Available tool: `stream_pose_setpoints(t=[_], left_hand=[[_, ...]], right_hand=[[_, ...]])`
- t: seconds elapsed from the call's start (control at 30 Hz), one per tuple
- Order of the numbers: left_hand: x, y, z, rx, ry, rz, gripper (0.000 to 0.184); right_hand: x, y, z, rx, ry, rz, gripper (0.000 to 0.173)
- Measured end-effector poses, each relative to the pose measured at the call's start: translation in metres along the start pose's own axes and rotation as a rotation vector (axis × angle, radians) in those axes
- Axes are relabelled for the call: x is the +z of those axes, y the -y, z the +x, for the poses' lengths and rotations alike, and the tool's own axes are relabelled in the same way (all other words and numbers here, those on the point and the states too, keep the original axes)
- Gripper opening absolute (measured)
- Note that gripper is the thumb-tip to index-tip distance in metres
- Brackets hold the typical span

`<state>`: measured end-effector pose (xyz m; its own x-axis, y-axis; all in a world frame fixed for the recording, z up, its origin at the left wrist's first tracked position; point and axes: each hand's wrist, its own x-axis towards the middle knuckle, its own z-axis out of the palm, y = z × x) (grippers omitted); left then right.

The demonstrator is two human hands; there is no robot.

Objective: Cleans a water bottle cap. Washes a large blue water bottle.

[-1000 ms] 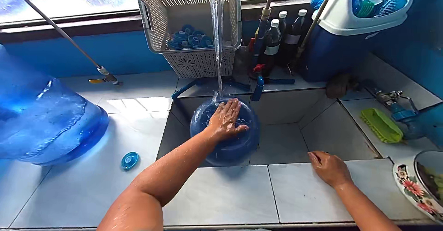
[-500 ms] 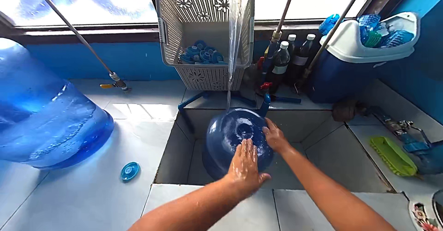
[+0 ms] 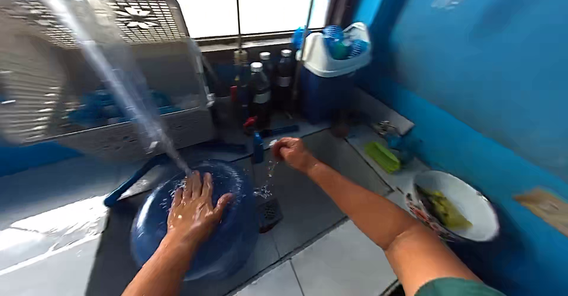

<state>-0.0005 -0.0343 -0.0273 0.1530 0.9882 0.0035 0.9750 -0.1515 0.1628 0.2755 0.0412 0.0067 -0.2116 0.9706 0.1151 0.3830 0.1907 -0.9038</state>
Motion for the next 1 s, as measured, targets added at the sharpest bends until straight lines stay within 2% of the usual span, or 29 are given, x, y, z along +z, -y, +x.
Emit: stream_pose_setpoints(t=[0.07, 0.1, 0.17, 0.23, 0.3, 0.33, 0.4, 0.5, 0.57, 0.63, 0.67, 0.73, 0.77, 0.83, 0.9, 0.93, 1.0], left_hand=[[0.011, 0.007, 0.005, 0.117, -0.091, 0.004, 0.086], [0.010, 0.016, 0.008, 0.072, -0.103, -0.006, 0.087], [-0.002, 0.028, 0.014, -0.153, -0.076, -0.034, 0.089], [-0.008, 0.026, 0.017, -0.232, -0.083, -0.050, 0.087], [-0.010, 0.023, 0.021, -0.155, -0.095, -0.003, 0.077], [-0.013, 0.023, 0.024, -0.152, -0.076, 0.020, 0.077], [-0.026, 0.019, 0.034, -0.216, 0.035, 0.024, 0.075], [-0.044, 0.006, 0.049, -0.326, 0.218, 0.018, 0.064], [-0.052, 0.002, 0.052, -0.429, 0.244, -0.079, 0.065], [-0.046, 0.008, 0.050, -0.454, 0.211, -0.268, 0.064], [-0.040, 0.010, 0.045, -0.434, 0.195, -0.464, 0.058], [-0.011, 0.012, 0.029, -0.389, 0.181, -0.972, 0.040], [0.010, 0.006, 0.021, -0.394, 0.149, -1.186, 0.037], [0.036, -0.022, 0.008, -0.436, 0.046, -1.397, 0.045], [0.034, -0.043, -0.001, -0.392, 0.001, -1.406, 0.053], [0.013, -0.052, -0.004, -0.337, -0.020, -1.401, 0.054], [-0.056, -0.070, -0.011, -0.197, -0.110, -1.423, 0.055]], right_hand=[[-0.090, -0.054, -0.011, -0.016, -0.268, -0.451, 0.028], [-0.137, -0.076, -0.020, 0.062, -0.338, -0.637, 0.031], [-0.211, -0.105, -0.043, 0.316, -0.423, -0.881, 0.039], [-0.254, -0.128, -0.060, 0.602, -0.419, -0.973, 0.055], [-0.271, -0.137, -0.062, 0.778, -0.283, -1.045, 0.072], [-0.270, -0.138, -0.057, 0.774, -0.221, -1.087, 0.074], [-0.258, -0.134, -0.038, 0.641, -0.139, -1.176, 0.073], [-0.237, -0.104, -0.004, 0.526, -0.078, -1.195, 0.075], [-0.218, -0.089, 0.005, 0.573, -0.082, -1.122, 0.081], [-0.178, -0.087, -0.003, 0.485, -0.091, -0.990, 0.072], [-0.146, -0.095, -0.012, 0.396, -0.072, -0.828, 0.061], [-0.064, -0.111, -0.039, 0.431, 0.124, -0.270, 0.053], [-0.022, -0.118, -0.057, 0.513, 0.146, 0.071, 0.057], [0.037, -0.118, -0.087, 0.545, 0.024, 0.593, 0.067], [0.031, -0.104, -0.099, 0.477, -0.041, 0.749, 0.073], [0.010, -0.086, -0.098, 0.394, -0.020, 0.705, 0.074], [-0.044, -0.037, -0.092, 0.182, -0.021, 0.583, 0.073]])
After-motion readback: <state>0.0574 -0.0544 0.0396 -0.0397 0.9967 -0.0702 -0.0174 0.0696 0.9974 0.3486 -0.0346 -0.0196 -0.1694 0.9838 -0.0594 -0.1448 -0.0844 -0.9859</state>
